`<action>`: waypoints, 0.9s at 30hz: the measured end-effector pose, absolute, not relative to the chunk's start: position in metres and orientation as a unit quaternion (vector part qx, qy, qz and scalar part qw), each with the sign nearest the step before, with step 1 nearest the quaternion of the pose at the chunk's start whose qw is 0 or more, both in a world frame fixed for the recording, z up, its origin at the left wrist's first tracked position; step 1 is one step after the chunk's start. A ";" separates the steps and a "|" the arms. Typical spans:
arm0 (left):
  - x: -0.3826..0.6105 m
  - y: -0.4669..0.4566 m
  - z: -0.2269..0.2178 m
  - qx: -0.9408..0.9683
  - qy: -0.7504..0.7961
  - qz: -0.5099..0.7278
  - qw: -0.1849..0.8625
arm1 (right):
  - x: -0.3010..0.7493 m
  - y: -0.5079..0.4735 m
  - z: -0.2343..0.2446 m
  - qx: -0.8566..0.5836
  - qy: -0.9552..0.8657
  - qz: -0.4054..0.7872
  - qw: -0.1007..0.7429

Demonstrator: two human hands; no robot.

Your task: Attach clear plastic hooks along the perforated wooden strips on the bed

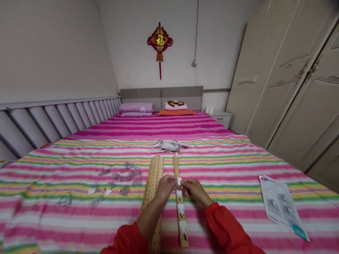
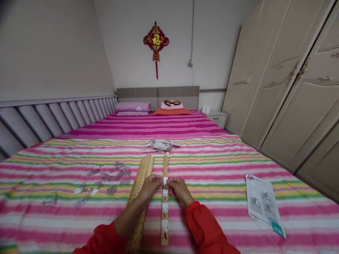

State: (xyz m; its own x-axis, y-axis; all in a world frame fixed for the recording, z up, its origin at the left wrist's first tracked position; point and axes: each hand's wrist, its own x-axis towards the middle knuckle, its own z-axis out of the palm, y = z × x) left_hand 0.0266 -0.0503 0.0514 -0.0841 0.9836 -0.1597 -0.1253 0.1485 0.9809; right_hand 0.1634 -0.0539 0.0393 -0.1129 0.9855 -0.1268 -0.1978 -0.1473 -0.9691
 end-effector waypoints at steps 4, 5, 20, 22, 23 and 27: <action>0.030 -0.038 0.042 0.383 0.546 0.516 0.538 | 0.163 -0.041 0.026 -0.458 -0.420 0.617 0.483; 0.030 -0.036 0.040 0.377 0.550 0.512 0.541 | 0.163 -0.038 0.023 -0.460 -0.416 0.618 0.483; 0.032 -0.013 0.016 0.366 0.614 0.461 0.526 | 0.159 -0.021 0.002 -0.517 -0.393 0.613 0.450; 0.032 -0.011 0.013 0.372 0.616 0.459 0.521 | 0.158 -0.020 0.001 -0.519 -0.390 0.614 0.449; 0.033 -0.011 0.011 0.375 0.617 0.458 0.518 | 0.158 -0.020 0.001 -0.519 -0.388 0.615 0.449; 0.034 -0.009 0.009 0.385 0.625 0.448 0.510 | 0.157 -0.020 0.000 -0.520 -0.377 0.619 0.452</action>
State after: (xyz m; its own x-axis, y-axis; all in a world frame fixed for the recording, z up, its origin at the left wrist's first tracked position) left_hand 0.0337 -0.0085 0.0090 -0.1839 0.9382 -0.2930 0.0243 0.3024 0.9529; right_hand 0.1573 -0.0204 -0.0001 -0.0507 0.9520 -0.3018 -0.1676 -0.3061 -0.9371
